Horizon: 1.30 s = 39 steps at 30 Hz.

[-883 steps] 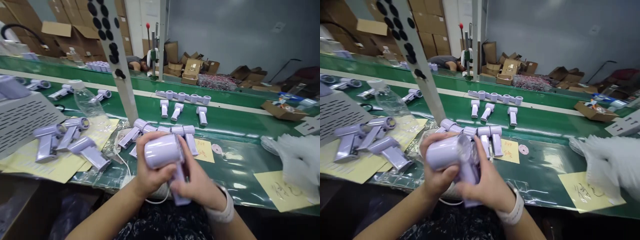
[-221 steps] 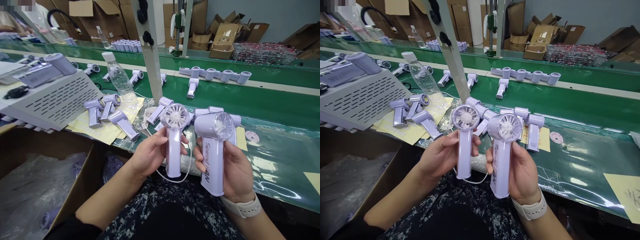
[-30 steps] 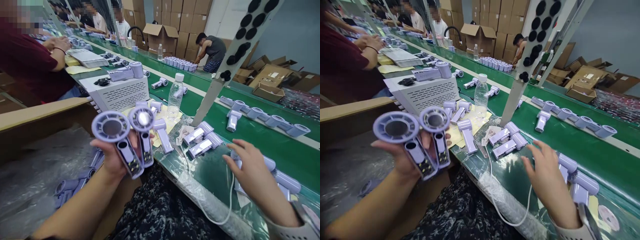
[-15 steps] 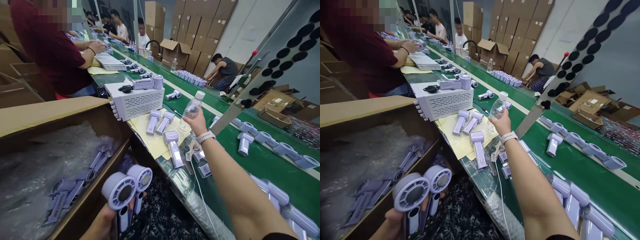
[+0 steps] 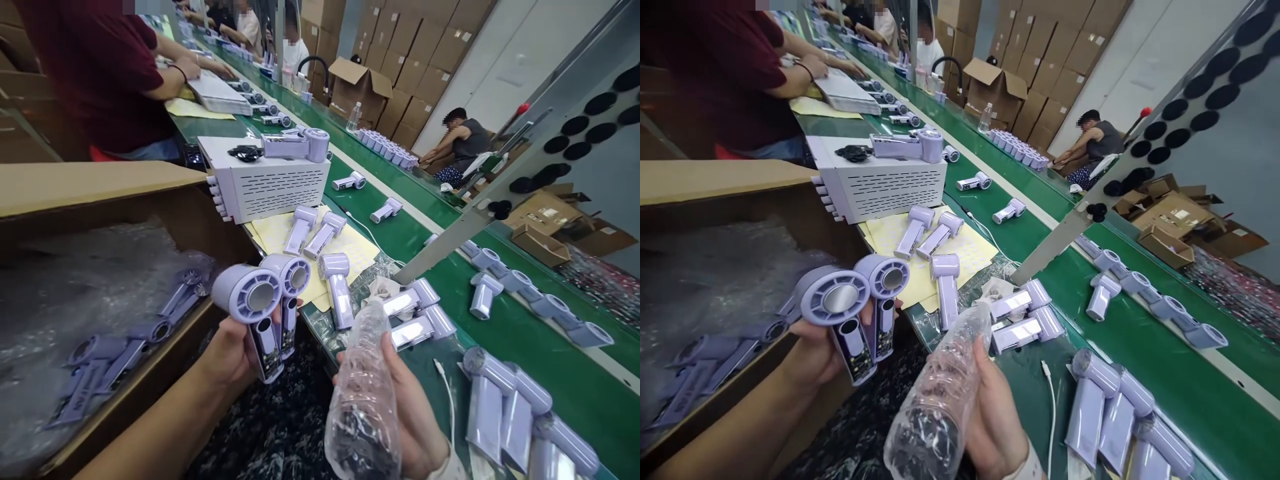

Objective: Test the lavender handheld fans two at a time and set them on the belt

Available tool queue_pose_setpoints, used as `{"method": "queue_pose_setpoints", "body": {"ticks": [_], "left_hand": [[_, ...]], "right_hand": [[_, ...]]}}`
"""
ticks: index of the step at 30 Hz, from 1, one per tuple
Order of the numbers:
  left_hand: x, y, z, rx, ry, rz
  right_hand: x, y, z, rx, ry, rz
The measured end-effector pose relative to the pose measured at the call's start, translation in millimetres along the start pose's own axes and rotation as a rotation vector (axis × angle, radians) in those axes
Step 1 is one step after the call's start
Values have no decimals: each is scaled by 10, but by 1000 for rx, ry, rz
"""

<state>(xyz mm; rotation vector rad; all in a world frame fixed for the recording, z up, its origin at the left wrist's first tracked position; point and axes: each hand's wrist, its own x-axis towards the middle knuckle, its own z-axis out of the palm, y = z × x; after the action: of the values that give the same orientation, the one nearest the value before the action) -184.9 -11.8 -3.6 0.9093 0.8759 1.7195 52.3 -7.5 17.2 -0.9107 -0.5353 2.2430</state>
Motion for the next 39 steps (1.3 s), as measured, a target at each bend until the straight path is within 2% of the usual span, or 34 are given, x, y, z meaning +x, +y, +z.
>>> {"method": "queue_pose_setpoints", "body": {"ticks": [3, 7, 10, 13, 15, 17, 19, 21, 23, 26, 28, 31, 34, 36, 39], "left_hand": [[23, -16, 80, -15, -8, 22], [2, -48, 30, 17, -91, -27], [1, -43, -5, 3, -39, -34], [36, -9, -28, -24, 18, -42], [61, 23, -42, -49, 59, -42], [68, 52, -49, -67, 111, -32], [47, 70, -42, -74, 143, -22], [3, 76, -26, -80, 109, -44], [-48, 76, -12, -108, 53, -72], [-103, 74, -32, -165, -51, -153], [-113, 60, -72, -204, -104, -198], [-95, -2, -110, -279, -167, -203], [-62, -83, -33, -370, -218, -215], [-41, -111, 88, -422, -259, -256], [-35, -109, 323, -493, -343, -321]], "right_hand": [[77, -17, 116, 59, -34, -17], [119, -74, 196, 47, -32, -86], [107, -36, 179, -51, -44, -164], [86, -77, 159, -128, -68, -153], [122, -252, 164, -311, -8, -223], [250, -558, 193, -572, 113, -408], [490, -926, 256, -722, 229, -613], [809, -1252, 355, -803, 345, -792], [1127, -1458, 465, -912, 415, -917], [1401, -1537, 520, -1114, 440, -955], [1382, -1513, 416, -1271, 429, -899], [1155, -1462, 104, -1496, 445, -827], [926, -1397, -160, -1644, 480, -828], [780, -1339, -215, -1686, 481, -862], [421, -1233, -143, -1679, 473, -959]]}}
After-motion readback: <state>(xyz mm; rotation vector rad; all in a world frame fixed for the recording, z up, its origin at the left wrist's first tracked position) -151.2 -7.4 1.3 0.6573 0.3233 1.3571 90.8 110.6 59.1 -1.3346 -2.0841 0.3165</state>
